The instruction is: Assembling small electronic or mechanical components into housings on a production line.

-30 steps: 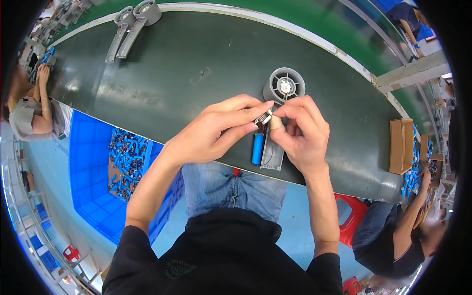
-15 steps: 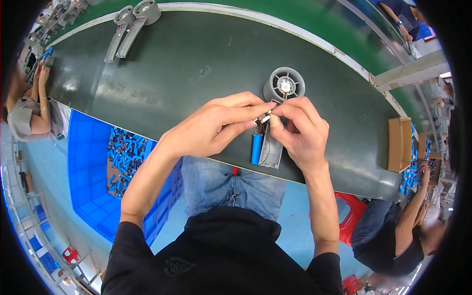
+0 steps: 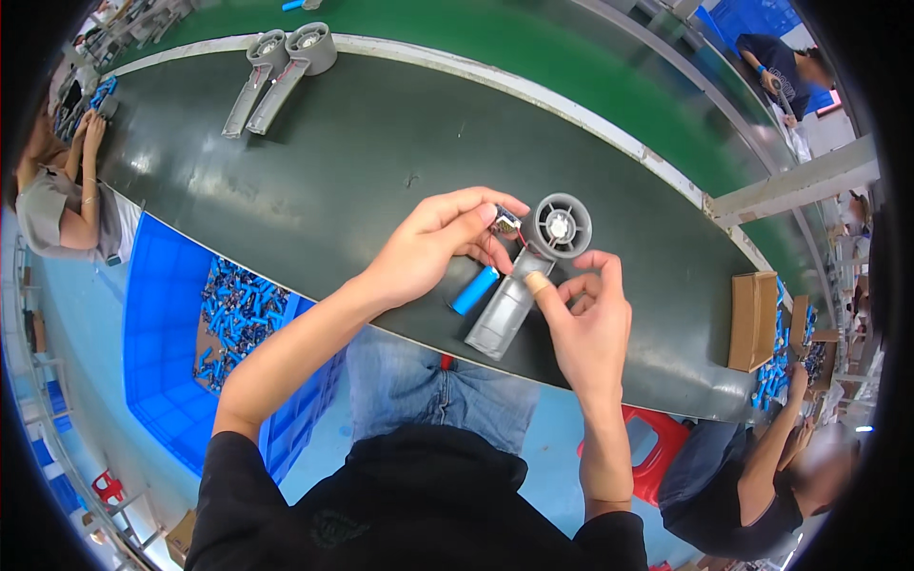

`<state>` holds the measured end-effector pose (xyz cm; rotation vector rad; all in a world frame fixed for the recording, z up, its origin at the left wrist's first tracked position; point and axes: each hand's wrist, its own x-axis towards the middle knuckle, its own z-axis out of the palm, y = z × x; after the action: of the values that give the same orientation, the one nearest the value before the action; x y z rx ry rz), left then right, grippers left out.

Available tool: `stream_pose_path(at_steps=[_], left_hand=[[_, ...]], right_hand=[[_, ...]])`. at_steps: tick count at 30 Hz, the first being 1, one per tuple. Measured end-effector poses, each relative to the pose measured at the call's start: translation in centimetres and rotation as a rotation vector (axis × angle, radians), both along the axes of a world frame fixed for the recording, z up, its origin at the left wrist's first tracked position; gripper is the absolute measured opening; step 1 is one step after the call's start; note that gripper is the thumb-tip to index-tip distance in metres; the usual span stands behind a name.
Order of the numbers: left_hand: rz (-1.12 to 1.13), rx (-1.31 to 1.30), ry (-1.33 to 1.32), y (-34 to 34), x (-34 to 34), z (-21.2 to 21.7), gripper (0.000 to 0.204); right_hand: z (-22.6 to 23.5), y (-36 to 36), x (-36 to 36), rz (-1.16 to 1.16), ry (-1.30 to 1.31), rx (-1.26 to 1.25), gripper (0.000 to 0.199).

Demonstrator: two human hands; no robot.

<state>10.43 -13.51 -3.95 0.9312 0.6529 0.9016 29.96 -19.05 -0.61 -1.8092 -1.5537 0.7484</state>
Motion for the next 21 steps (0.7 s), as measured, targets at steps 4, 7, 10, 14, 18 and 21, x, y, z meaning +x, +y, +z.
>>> stream_pose_path(at_steps=[4,7,10,14,18,21], left_hand=[[0.041,0.049,0.102,1.8,0.6,-0.5,0.033],[0.082,0.105,0.167,4.7,0.8,0.1,0.033],[0.241,0.257,0.301,10.8,1.1,1.5,0.034],[0.379,0.332,0.451,22.5,0.8,3.3,0.027],[0.415,0.318,0.508,31.4,-0.6,2.2,0.026],[0.446,0.302,0.656,34.3,-3.0,0.0,0.024]], right_hand=[[-1.3,0.1,-0.7,-0.002,0.461,-0.282,0.037],[-0.8,2.3,-0.9,-0.051,0.591,-0.005,0.036],[-0.6,9.5,-0.7,0.049,0.400,0.179,0.030],[-0.9,22.7,-1.0,0.112,0.134,0.392,0.024],[-3.6,33.1,-2.0,0.125,-0.038,0.494,0.026],[-5.6,36.2,-3.8,0.131,-0.067,0.497,0.028]])
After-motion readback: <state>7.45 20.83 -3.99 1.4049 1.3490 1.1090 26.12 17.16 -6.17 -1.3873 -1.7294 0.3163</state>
